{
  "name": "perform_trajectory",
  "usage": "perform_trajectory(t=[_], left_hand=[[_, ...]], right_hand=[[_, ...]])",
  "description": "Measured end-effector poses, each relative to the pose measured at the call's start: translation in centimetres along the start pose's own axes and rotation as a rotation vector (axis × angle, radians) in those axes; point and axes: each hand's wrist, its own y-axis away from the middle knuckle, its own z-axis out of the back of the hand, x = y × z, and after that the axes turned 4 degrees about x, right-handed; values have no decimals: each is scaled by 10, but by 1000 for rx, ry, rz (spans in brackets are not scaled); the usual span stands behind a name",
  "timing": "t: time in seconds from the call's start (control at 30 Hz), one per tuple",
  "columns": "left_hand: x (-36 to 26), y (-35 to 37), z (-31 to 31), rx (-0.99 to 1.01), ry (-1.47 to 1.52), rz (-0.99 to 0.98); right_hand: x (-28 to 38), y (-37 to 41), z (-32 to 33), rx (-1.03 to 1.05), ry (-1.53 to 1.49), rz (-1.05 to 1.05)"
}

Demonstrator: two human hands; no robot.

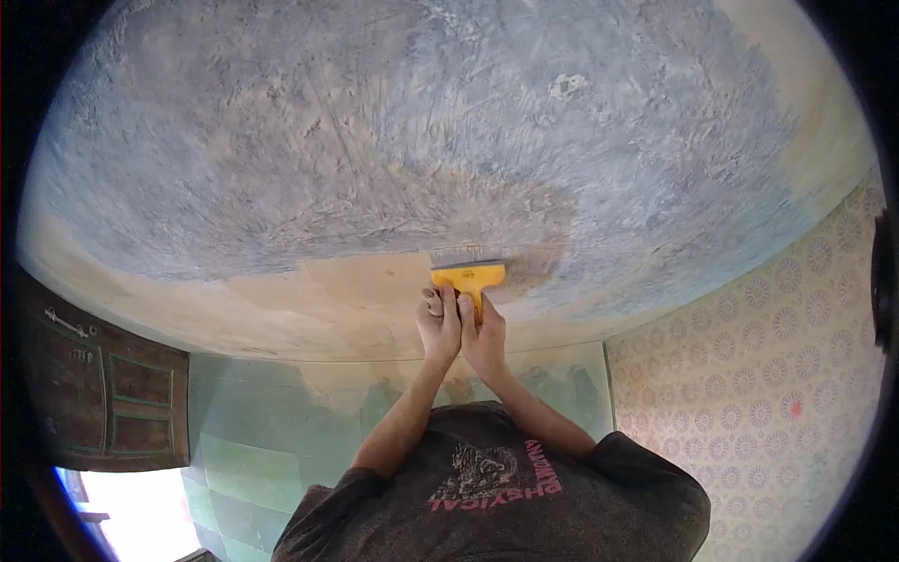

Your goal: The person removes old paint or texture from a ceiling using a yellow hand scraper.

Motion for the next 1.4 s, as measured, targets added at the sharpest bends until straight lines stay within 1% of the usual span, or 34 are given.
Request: perform_trajectory(t=[0.07,0.13,0.2,0.3,0.4,0.47,0.57,0.63,0.7,0.73,0.83,0.9,1.0,1.07,1.1,1.13,1.2,1.27,1.33,1.4], left_hand=[[4,3,-1,52,-119,-23],[-1,5,-3,35,-113,-39],[-9,2,0,70,-79,13],[-23,0,2,113,-115,4],[-26,0,-1,57,-61,1],[-23,-6,1,80,-46,0],[-21,3,4,91,-55,1],[-27,-1,2,83,-78,-16],[-30,-2,0,68,-24,94],[-30,1,-1,70,-24,99],[-29,-1,-5,39,-82,53],[-30,-9,-3,-5,1,-12],[-32,-4,-2,27,-31,29],[-21,0,-2,18,-67,7],[-25,-2,-3,13,-104,-11],[-28,-4,-1,13,-108,-13],[-33,-2,1,68,-112,-20],[-28,4,5,94,-114,-21],[-27,3,6,122,-115,-31],[-26,3,7,80,6,67]], right_hand=[[-16,4,-5,-78,-73,35],[-7,5,-3,-73,-78,39],[0,7,-1,-74,-85,25],[4,5,-4,-59,-51,22],[6,2,-7,-94,-61,65],[16,4,-3,-63,-110,73],[0,8,-8,-57,-115,42],[11,5,-5,-52,-123,52],[11,5,-4,-56,-132,44],[3,7,-5,-65,-132,45],[3,5,-5,-72,-106,59],[9,2,-6,-71,-86,60],[6,5,-7,-55,-121,90],[-2,9,-11,-107,-170,96],[4,4,-10,-105,-174,105],[10,4,-8,-97,-140,67],[9,7,-8,-86,-100,20],[0,7,-13,-82,-206,5],[2,7,-15,-90,-203,26],[5,9,-17,-100,-199,38]])
